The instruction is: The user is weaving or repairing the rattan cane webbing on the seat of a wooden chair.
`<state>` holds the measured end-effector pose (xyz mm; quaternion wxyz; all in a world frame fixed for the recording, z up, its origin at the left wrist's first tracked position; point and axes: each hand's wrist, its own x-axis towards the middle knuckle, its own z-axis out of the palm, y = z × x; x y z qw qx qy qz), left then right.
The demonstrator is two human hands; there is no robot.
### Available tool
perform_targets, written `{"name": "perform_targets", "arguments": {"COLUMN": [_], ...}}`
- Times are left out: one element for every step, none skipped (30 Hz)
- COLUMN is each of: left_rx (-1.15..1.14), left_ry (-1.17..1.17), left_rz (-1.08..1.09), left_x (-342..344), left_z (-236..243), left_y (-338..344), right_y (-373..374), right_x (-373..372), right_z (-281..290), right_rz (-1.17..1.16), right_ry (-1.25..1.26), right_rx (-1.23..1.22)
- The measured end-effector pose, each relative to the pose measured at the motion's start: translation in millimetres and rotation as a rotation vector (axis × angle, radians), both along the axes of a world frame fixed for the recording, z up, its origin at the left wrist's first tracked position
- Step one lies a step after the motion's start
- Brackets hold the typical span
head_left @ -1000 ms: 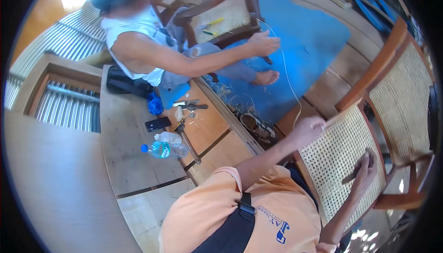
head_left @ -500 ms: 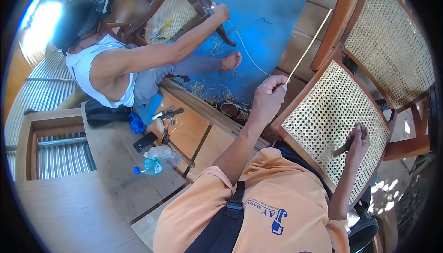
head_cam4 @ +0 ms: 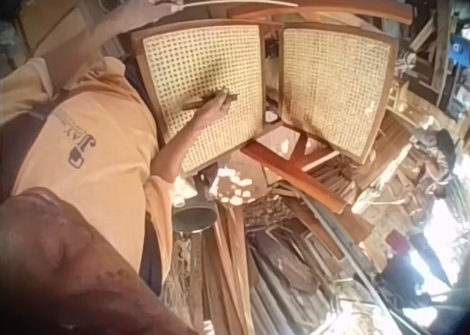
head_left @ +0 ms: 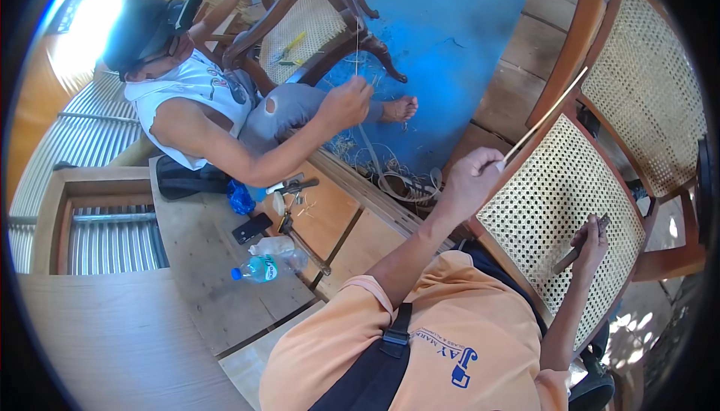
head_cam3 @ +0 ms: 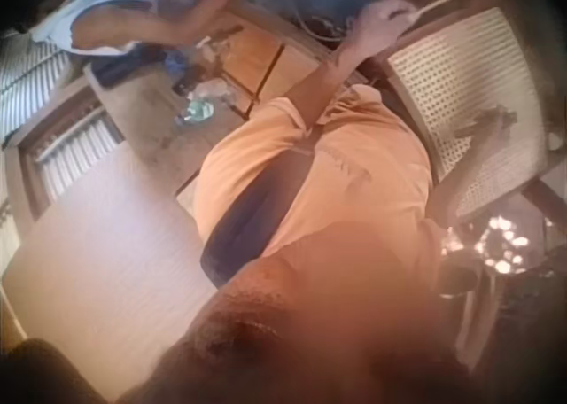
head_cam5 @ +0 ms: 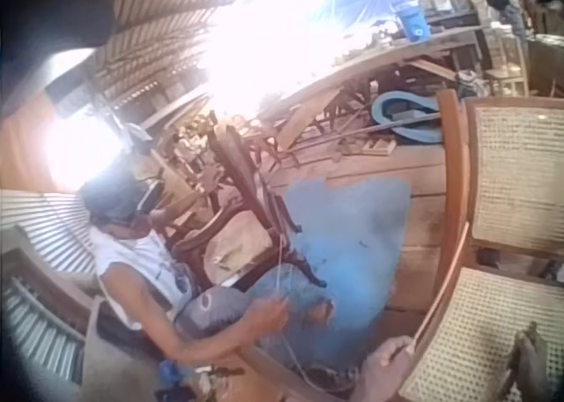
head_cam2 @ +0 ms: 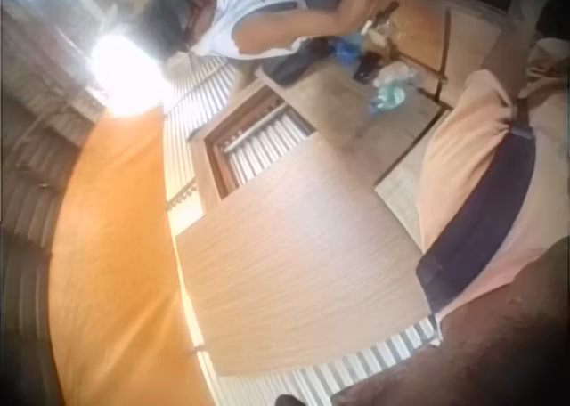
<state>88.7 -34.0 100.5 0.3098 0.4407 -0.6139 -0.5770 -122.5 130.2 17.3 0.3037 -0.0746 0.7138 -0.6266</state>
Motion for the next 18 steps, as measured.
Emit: {"name": "perform_targets", "arguments": {"left_rx": [-0.050,-0.050,0.032,0.115,0.060,0.061,0.066,0.074,0.043,0.047,0.102,0.156,0.130,0.136,0.102,0.068,0.071,0.057], "left_ry": [-0.004,-0.005,0.010,0.027,0.011,0.012,0.003,-0.008,0.001,0.000,-0.020,-0.040,0.000,-0.001,-0.043,-0.084,-0.085,-0.084], "left_rz": [-0.016,-0.013,-0.052,-0.092,-0.101,-0.096,-0.120,-0.145,-0.137,-0.136,-0.178,-0.220,-0.212,-0.211,-0.218,-0.227,-0.228,-0.211], "left_x": [-2,-4,-6,-9,-10,-11,-12,-13,-15,-16,-17,-18,-20,-20,-20,-20,-20,-19], "left_z": [-3,-4,-5,-7,-12,-15,-19,-20,-20,-19,-14,-12,-16,-17,-17,-18,-19,-23], "left_y": [3,7,10,14,16,18,20,23,25,26,26,27,30,30,31,31,32,34], "right_y": [0,3,7,10,10,10,10,11,10,7,7,9,12,11,11,10,10,10], "right_x": [-4,-9,-15,-19,-18,-19,-19,-17,-16,-16,-16,-17,-19,-20,-19,-18,-17,-17], "right_z": [-5,-13,-23,-31,-32,-32,-31,-29,-28,-27,-27,-28,-31,-32,-33,-33,-31,-29], "right_rz": [-0.014,-0.011,-0.040,-0.069,-0.087,-0.083,-0.082,-0.083,-0.082,-0.091,-0.101,-0.102,-0.099,-0.093,-0.110,-0.111,-0.114,-0.118], "right_ry": [-0.023,-0.024,-0.066,-0.108,-0.120,-0.119,-0.116,-0.114,-0.114,-0.119,-0.122,-0.122,-0.136,-0.152,-0.161,-0.164,-0.165,-0.167], "right_rx": [0.022,0.022,0.041,0.061,0.064,0.065,0.055,0.047,0.051,0.051,0.053,0.059,0.051,0.043,0.020,0.026,0.027,0.028]}}
